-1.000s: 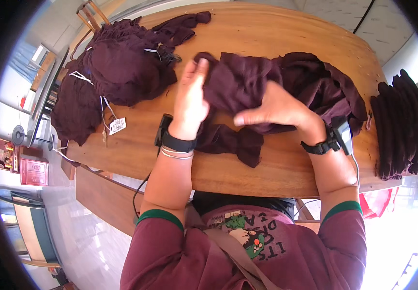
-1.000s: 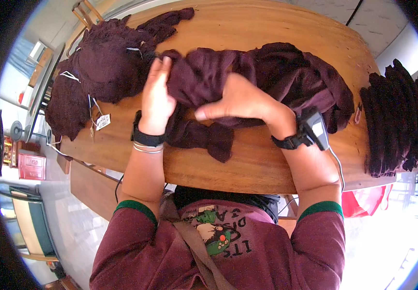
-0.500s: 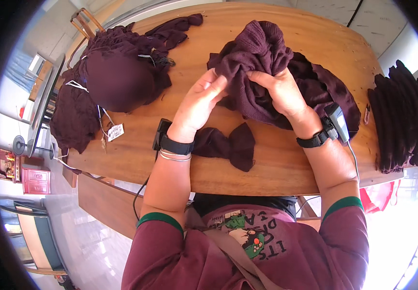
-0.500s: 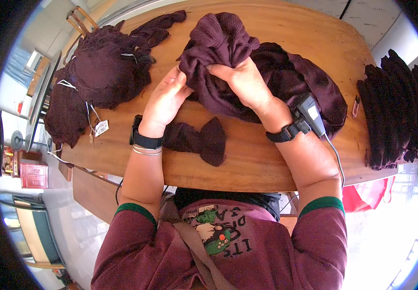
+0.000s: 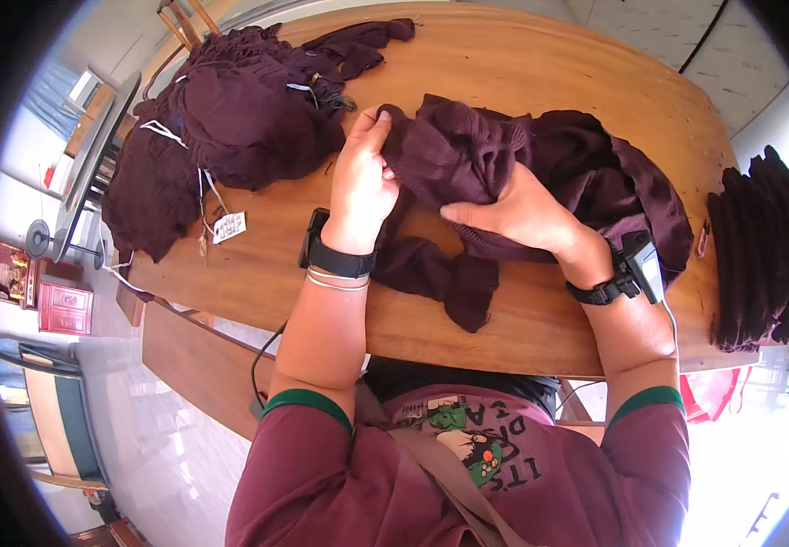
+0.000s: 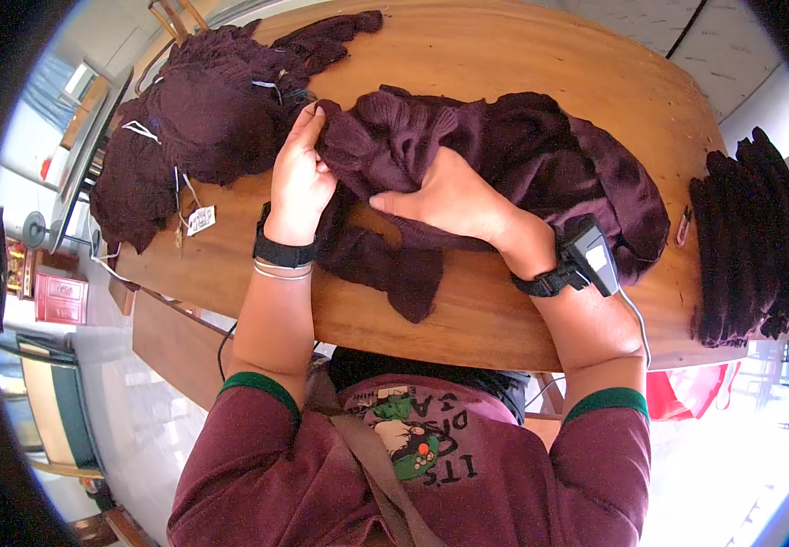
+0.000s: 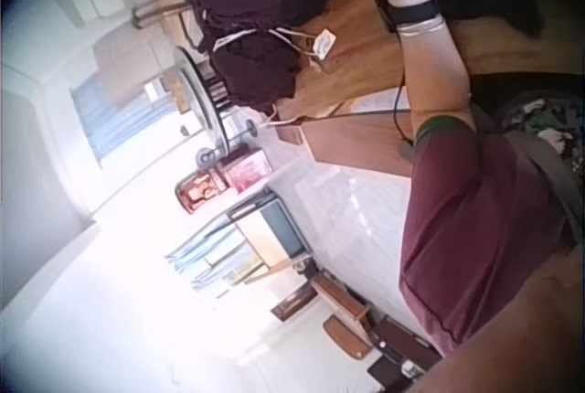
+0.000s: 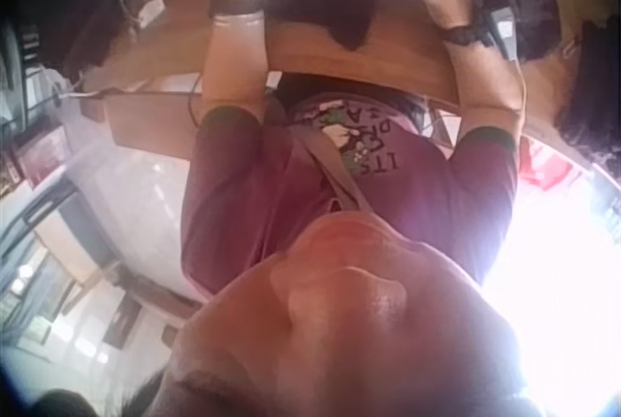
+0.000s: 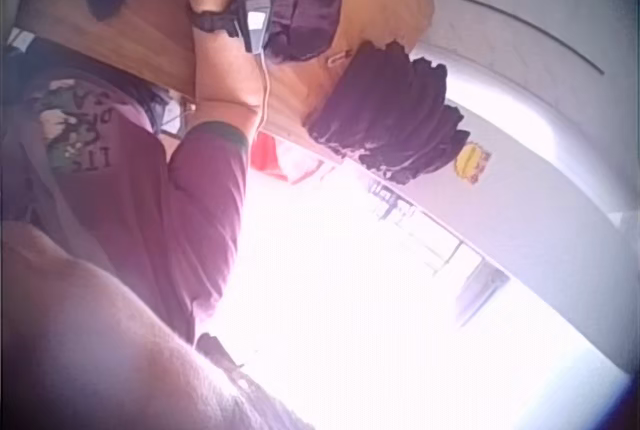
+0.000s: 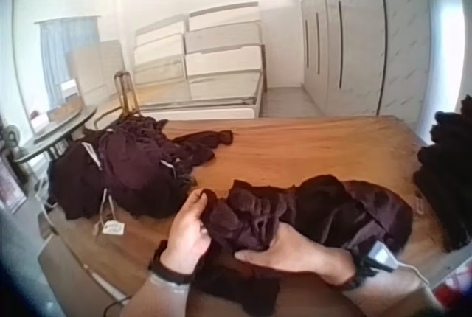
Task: Sorting and inspecting a pile of garments on a table.
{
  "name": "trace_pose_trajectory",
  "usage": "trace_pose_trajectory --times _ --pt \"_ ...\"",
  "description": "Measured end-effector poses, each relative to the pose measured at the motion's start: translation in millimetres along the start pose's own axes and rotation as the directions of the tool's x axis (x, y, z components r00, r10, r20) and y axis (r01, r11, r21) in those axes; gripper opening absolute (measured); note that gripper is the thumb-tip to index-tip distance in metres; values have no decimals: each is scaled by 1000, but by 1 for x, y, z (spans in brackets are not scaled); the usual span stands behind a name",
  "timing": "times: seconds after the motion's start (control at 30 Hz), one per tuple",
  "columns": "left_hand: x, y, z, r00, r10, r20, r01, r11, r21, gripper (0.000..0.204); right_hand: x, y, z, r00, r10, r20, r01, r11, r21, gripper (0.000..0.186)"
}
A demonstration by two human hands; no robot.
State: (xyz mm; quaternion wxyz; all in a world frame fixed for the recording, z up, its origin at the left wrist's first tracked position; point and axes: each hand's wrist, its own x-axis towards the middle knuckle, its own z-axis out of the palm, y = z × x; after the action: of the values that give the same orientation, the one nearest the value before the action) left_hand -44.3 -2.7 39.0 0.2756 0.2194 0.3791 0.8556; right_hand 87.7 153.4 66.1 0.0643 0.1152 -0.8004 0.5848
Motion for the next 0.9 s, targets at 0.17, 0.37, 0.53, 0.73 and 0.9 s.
trace_pose_trajectory --times 0.17,0.37,0.53,0.73,0.9 --pt "-10 -16 20 977 -204 67 166 914 369 25 5 5 -14 876 -135 -463 179 982 52 41" --pt "-38 -32 65 783 -515 348 325 816 478 32 0 11 -28 744 -429 -513 235 886 -400 31" --pt "-43 -45 72 880 -222 421 -21 866 500 38 -7 -28 -5 767 -175 -617 346 923 168 31" --pt "-42 -47 56 898 20 440 -192 917 350 42 -16 -33 6 823 -203 -531 381 890 250 33" --pt "-31 -21 52 950 -196 243 236 961 -146 45 -9 -47 -25 729 -219 -648 409 899 158 32"
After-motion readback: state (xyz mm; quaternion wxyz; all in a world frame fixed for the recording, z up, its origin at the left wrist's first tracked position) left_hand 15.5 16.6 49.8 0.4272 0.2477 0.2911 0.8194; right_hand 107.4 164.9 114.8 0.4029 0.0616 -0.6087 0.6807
